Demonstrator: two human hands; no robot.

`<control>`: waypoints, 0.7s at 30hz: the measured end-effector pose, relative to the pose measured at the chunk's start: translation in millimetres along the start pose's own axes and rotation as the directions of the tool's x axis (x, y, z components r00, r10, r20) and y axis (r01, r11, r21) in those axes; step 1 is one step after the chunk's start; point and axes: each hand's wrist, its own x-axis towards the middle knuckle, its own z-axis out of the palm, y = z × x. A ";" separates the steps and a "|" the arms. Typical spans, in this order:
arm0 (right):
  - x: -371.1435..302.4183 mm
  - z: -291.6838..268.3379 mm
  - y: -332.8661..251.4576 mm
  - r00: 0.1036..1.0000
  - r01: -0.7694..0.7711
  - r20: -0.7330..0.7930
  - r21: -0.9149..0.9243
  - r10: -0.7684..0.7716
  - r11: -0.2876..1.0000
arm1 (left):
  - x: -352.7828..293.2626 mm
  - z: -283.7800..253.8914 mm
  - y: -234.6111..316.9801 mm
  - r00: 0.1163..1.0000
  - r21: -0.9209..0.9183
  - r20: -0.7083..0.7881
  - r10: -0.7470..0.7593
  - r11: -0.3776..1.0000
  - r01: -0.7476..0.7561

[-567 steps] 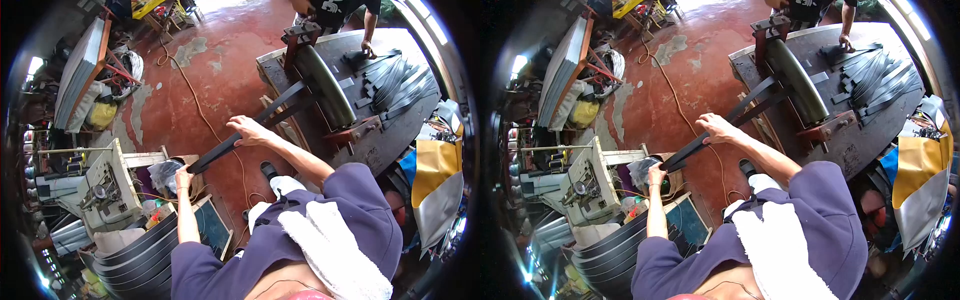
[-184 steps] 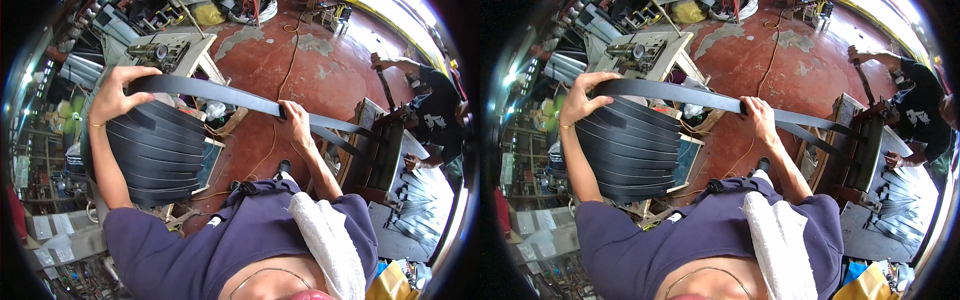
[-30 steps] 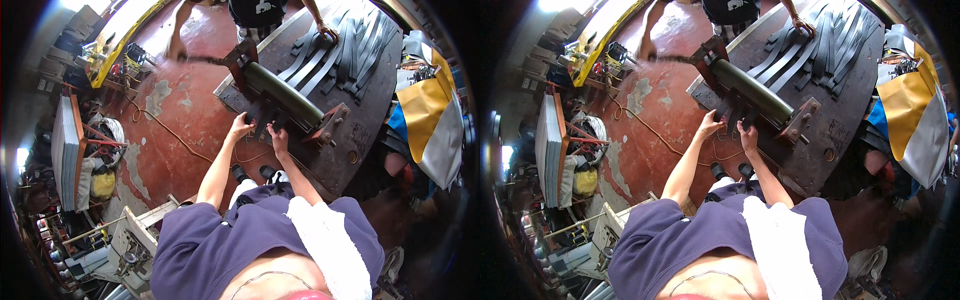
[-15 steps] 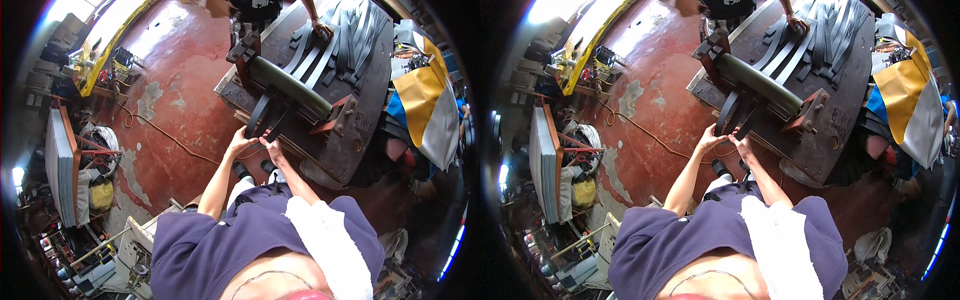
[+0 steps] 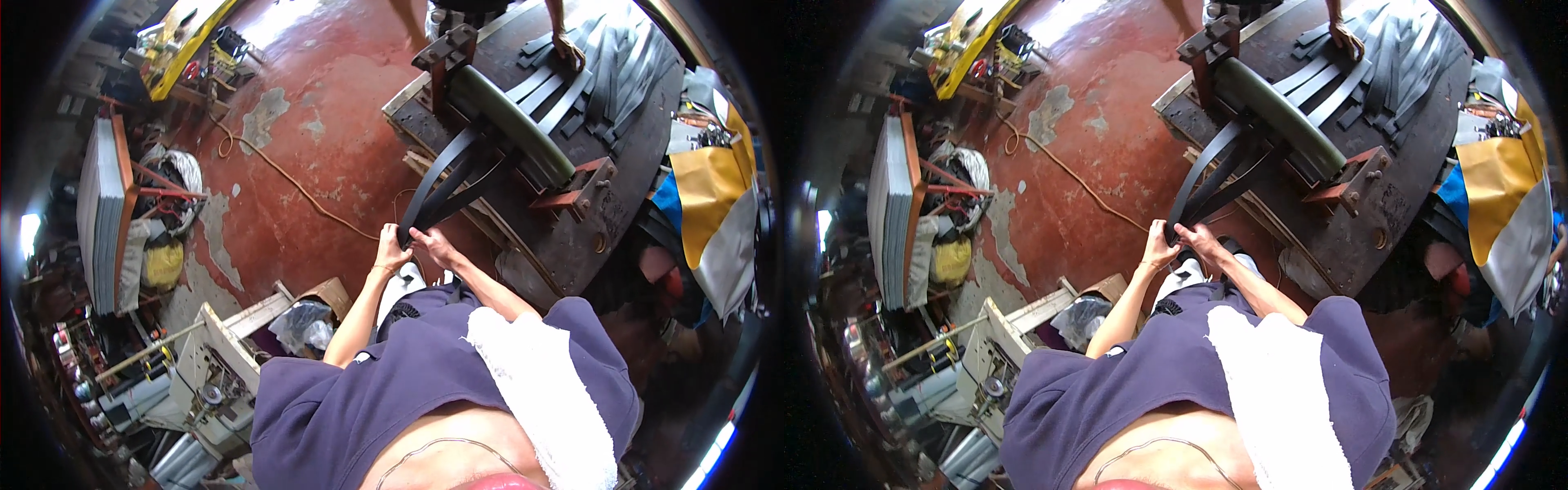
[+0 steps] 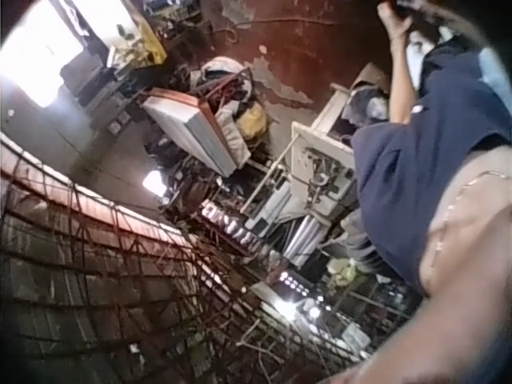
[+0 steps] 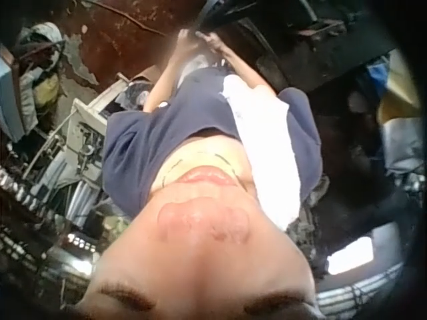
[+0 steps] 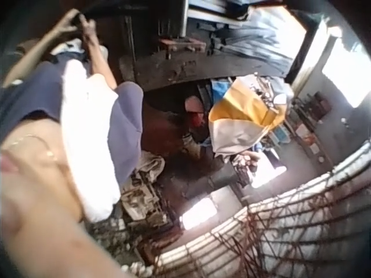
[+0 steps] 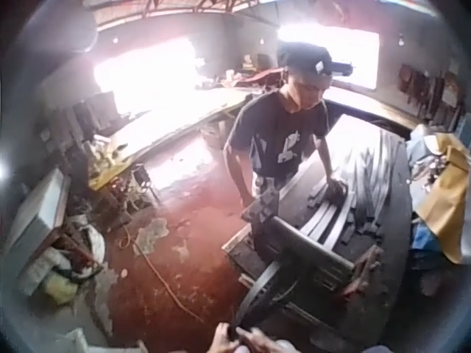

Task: Operating a manual leather splitting machine to process long leather straps and coiling them.

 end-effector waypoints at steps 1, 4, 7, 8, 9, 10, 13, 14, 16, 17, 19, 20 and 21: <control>-0.5 1.1 2.9 0.996 -0.004 0.083 -0.035 0.006 0.999 | -9.5 2.9 -0.6 0.999 0.050 -0.038 -0.030 0.998 0.032; -10.3 11.8 9.5 0.976 -0.038 0.209 -0.131 0.065 0.991 | -39.4 7.4 0.8 0.964 -0.059 -0.103 -0.246 0.969 0.241; -19.2 26.9 9.7 0.943 -0.031 0.297 -0.369 0.149 0.929 | -61.5 1.4 6.5 0.946 -0.029 -0.214 -0.245 0.969 0.244; -16.8 28.0 12.3 0.910 -0.014 0.342 -0.539 0.234 0.842 | -67.2 -7.7 20.9 0.935 -0.156 -0.183 -0.305 0.948 0.279; -15.6 27.1 13.7 0.872 0.024 0.369 -0.687 0.321 0.726 | -75.3 -7.8 10.7 0.949 -0.084 -0.133 -0.286 0.957 0.276; -29.5 45.0 -11.1 0.850 0.093 0.354 -0.830 0.390 0.551 | -89.5 -12.4 7.6 0.924 -0.092 -0.161 -0.347 0.937 0.336; -53.1 60.5 -45.9 0.713 0.358 0.424 -0.905 0.559 0.230 | -122.1 -33.4 6.0 0.903 0.018 -0.215 -0.373 0.923 0.386; -56.8 63.5 -54.7 0.694 0.338 0.433 -0.901 0.575 0.271 | -130.4 -42.6 7.0 0.881 -0.020 -0.225 -0.416 0.906 0.422; -70.3 66.3 -81.0 0.736 0.427 0.561 -0.819 0.380 0.383 | -145.6 -57.0 5.7 0.865 -0.003 -0.257 -0.432 0.895 0.446; -73.9 69.6 -88.7 0.771 0.438 0.575 -0.792 0.276 0.426 | -153.2 -63.1 3.0 0.869 0.055 -0.280 -0.408 0.897 0.439; -65.2 68.7 -98.5 0.804 0.498 0.583 -0.769 0.117 0.401 | -164.0 -70.9 -3.4 0.868 0.076 -0.312 -0.386 0.901 0.428; -61.4 72.4 -103.2 0.801 0.546 0.595 -0.767 0.057 0.336 | -174.0 -74.2 -9.6 0.863 0.076 -0.325 -0.388 0.899 0.432; -56.9 77.2 -107.7 0.794 0.587 0.608 -0.764 -0.006 0.268 | -183.4 -77.4 -15.9 0.859 0.075 -0.336 -0.387 0.898 0.434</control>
